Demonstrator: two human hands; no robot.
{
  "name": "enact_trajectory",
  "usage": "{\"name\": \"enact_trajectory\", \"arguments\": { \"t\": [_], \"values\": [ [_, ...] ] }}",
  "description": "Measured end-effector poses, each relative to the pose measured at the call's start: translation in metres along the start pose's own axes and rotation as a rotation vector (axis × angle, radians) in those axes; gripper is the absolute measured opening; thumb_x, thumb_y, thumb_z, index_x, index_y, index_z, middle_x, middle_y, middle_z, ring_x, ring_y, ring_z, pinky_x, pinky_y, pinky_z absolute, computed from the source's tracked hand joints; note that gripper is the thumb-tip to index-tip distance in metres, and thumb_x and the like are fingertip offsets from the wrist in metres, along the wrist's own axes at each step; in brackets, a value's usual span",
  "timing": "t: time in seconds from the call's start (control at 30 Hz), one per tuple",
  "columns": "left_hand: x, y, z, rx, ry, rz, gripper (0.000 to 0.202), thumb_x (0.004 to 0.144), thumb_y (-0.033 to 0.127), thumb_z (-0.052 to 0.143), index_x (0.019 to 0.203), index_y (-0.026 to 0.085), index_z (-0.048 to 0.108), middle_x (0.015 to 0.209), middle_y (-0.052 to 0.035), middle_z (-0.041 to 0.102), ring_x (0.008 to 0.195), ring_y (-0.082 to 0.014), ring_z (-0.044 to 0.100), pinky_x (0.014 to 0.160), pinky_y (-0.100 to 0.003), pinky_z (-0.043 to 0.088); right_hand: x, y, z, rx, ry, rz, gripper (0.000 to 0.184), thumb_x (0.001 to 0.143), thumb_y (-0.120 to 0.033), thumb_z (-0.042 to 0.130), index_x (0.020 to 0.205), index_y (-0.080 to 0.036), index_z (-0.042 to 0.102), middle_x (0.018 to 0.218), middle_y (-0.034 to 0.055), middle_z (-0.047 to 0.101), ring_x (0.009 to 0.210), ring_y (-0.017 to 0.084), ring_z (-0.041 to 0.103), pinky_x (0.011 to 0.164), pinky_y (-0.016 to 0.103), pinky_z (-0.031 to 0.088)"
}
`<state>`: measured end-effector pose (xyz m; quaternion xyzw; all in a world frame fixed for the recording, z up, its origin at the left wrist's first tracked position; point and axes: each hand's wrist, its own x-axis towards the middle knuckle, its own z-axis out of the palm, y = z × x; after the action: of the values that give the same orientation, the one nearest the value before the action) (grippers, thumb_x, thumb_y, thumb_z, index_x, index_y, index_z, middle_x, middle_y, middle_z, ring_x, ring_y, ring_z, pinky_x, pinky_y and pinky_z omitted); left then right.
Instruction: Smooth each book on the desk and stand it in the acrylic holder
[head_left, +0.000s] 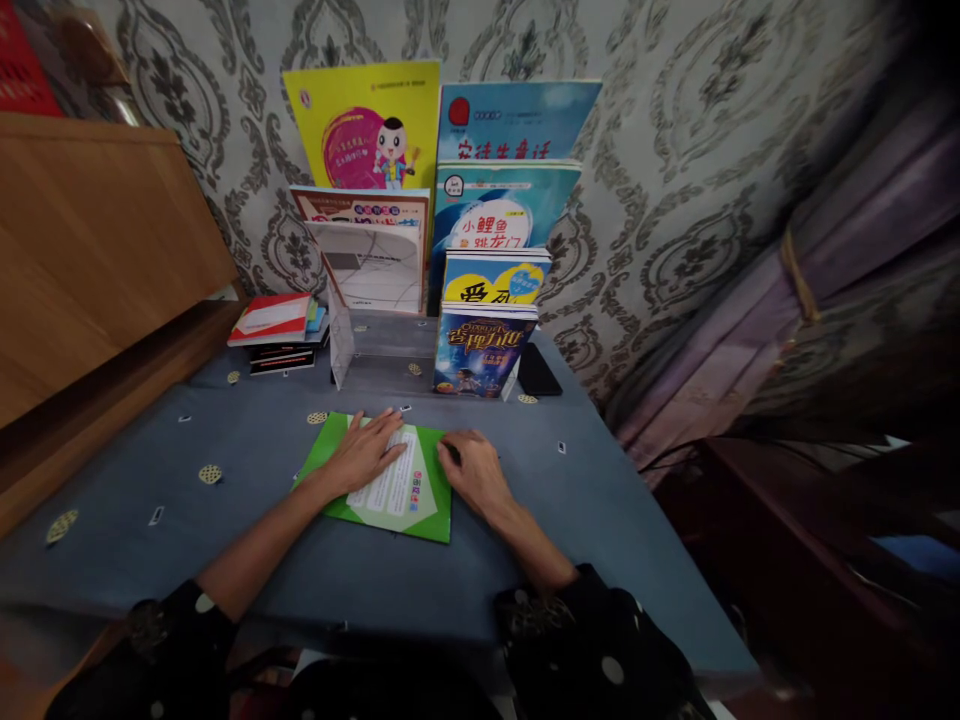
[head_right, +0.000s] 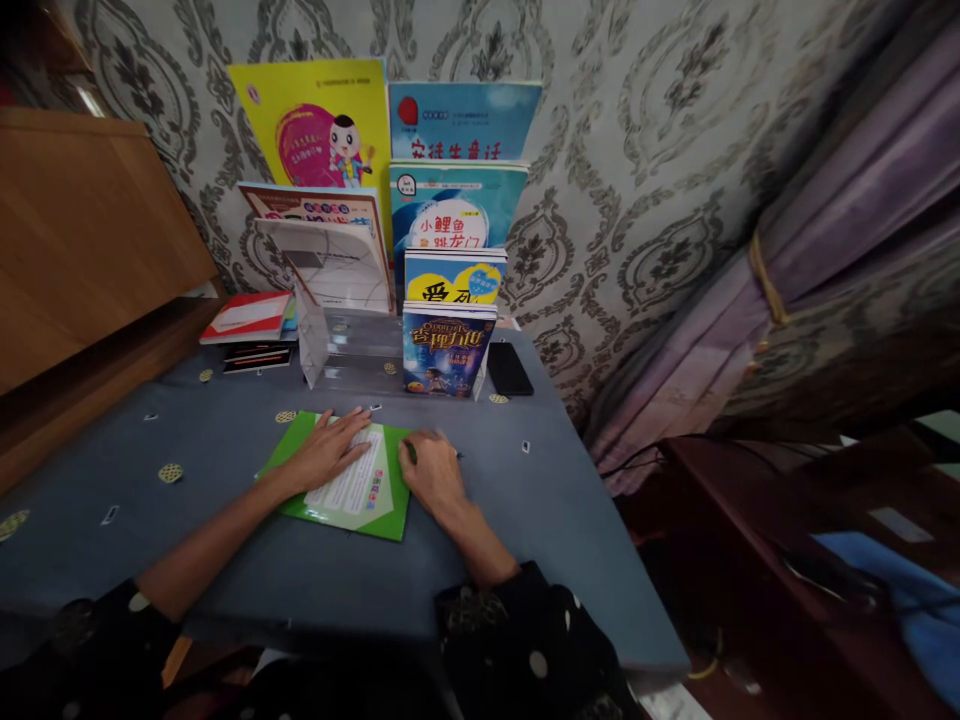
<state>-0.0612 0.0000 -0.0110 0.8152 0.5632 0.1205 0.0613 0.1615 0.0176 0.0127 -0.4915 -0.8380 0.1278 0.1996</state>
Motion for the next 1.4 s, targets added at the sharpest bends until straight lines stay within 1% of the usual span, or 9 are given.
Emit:
{"name": "enact_trajectory", "arguments": {
  "t": [0.13, 0.27, 0.5, 0.6, 0.83, 1.1, 1.2, 1.3, 1.4],
  "values": [
    [-0.001, 0.0, 0.0, -0.006, 0.002, 0.015, 0.05, 0.103, 0.05, 0.028, 0.142, 0.025, 0.045, 0.152, -0.0091, 0.044, 0.147, -0.0231, 0.03, 0.118, -0.055, 0.018, 0.0, 0.002, 0.002, 0.028, 0.008, -0.008, 0.022, 0.092, -0.02, 0.051, 0.088, -0.017, 0.072, 0.091, 0.0078, 0.075, 0.086, 0.02, 0.065, 0.081, 0.027, 0.043],
    [-0.003, 0.004, -0.002, -0.001, -0.008, 0.063, 0.051, 0.103, 0.051, 0.027, 0.146, 0.028, 0.041, 0.155, -0.0082, 0.039, 0.147, -0.0232, 0.029, 0.119, -0.054, 0.015, 0.0, 0.002, 0.003, 0.079, 0.008, -0.019, 0.023, 0.091, -0.019, 0.05, 0.093, -0.017, 0.073, 0.095, 0.0084, 0.075, 0.09, 0.02, 0.066, 0.085, 0.029, 0.044],
    [-0.001, 0.005, -0.001, 0.006, 0.009, 0.035, 0.045, 0.104, 0.045, 0.031, 0.14, 0.024, 0.047, 0.151, -0.0098, 0.046, 0.144, -0.022, 0.035, 0.118, -0.053, 0.021, 0.0, -0.001, 0.005, 0.167, -0.013, -0.036, 0.023, 0.091, -0.019, 0.051, 0.098, -0.017, 0.073, 0.102, 0.008, 0.076, 0.097, 0.02, 0.067, 0.091, 0.03, 0.045],
    [-0.002, 0.006, 0.0, 0.008, 0.02, 0.034, 0.045, 0.104, 0.045, 0.031, 0.139, 0.023, 0.047, 0.15, -0.0103, 0.046, 0.144, -0.0224, 0.035, 0.118, -0.053, 0.022, -0.001, -0.001, 0.006, 0.176, -0.008, -0.042, 0.022, 0.091, -0.019, 0.052, 0.097, -0.018, 0.073, 0.104, 0.0076, 0.075, 0.098, 0.02, 0.067, 0.09, 0.03, 0.046],
    [-0.004, 0.012, 0.0, 0.012, -0.015, 0.114, 0.051, 0.103, 0.049, 0.027, 0.146, 0.024, 0.04, 0.154, -0.0105, 0.041, 0.146, -0.022, 0.032, 0.119, -0.051, 0.016, -0.001, 0.0, 0.009, 0.212, 0.008, -0.102, 0.021, 0.09, -0.017, 0.053, 0.097, -0.019, 0.073, 0.107, 0.0074, 0.075, 0.101, 0.02, 0.067, 0.093, 0.032, 0.046],
    [-0.003, 0.013, 0.001, 0.005, 0.01, 0.093, 0.048, 0.103, 0.049, 0.029, 0.141, 0.023, 0.044, 0.151, -0.0112, 0.046, 0.144, -0.0217, 0.035, 0.118, -0.05, 0.02, 0.0, 0.0, 0.011, 0.225, 0.011, -0.094, 0.02, 0.09, -0.017, 0.053, 0.095, -0.017, 0.073, 0.108, 0.0097, 0.074, 0.104, 0.021, 0.065, 0.096, 0.033, 0.046],
    [-0.003, 0.015, 0.0, 0.011, -0.012, 0.103, 0.049, 0.103, 0.047, 0.029, 0.143, 0.021, 0.043, 0.152, -0.0113, 0.043, 0.145, -0.022, 0.034, 0.119, -0.05, 0.019, 0.0, 0.0, 0.011, 0.228, 0.013, -0.088, 0.02, 0.089, -0.016, 0.053, 0.096, -0.017, 0.072, 0.109, 0.0097, 0.074, 0.106, 0.021, 0.065, 0.097, 0.033, 0.046],
    [0.0, 0.021, -0.001, 0.011, -0.048, 0.142, 0.049, 0.104, 0.044, 0.027, 0.147, 0.023, 0.039, 0.156, -0.0094, 0.038, 0.146, -0.0214, 0.031, 0.12, -0.049, 0.017, -0.001, 0.0, 0.012, 0.251, 0.024, -0.101, 0.021, 0.089, -0.015, 0.052, 0.097, -0.017, 0.071, 0.112, 0.0089, 0.073, 0.108, 0.021, 0.065, 0.099, 0.034, 0.046],
    [0.006, 0.028, -0.001, 0.003, -0.094, 0.18, 0.049, 0.104, 0.041, 0.028, 0.149, 0.024, 0.035, 0.158, -0.0081, 0.033, 0.148, -0.021, 0.028, 0.12, -0.048, 0.017, -0.002, 0.001, 0.011, 0.311, 0.049, -0.073, 0.024, 0.09, -0.015, 0.049, 0.105, -0.018, 0.067, 0.112, 0.0086, 0.073, 0.107, 0.02, 0.066, 0.096, 0.033, 0.048]
  ]
}}
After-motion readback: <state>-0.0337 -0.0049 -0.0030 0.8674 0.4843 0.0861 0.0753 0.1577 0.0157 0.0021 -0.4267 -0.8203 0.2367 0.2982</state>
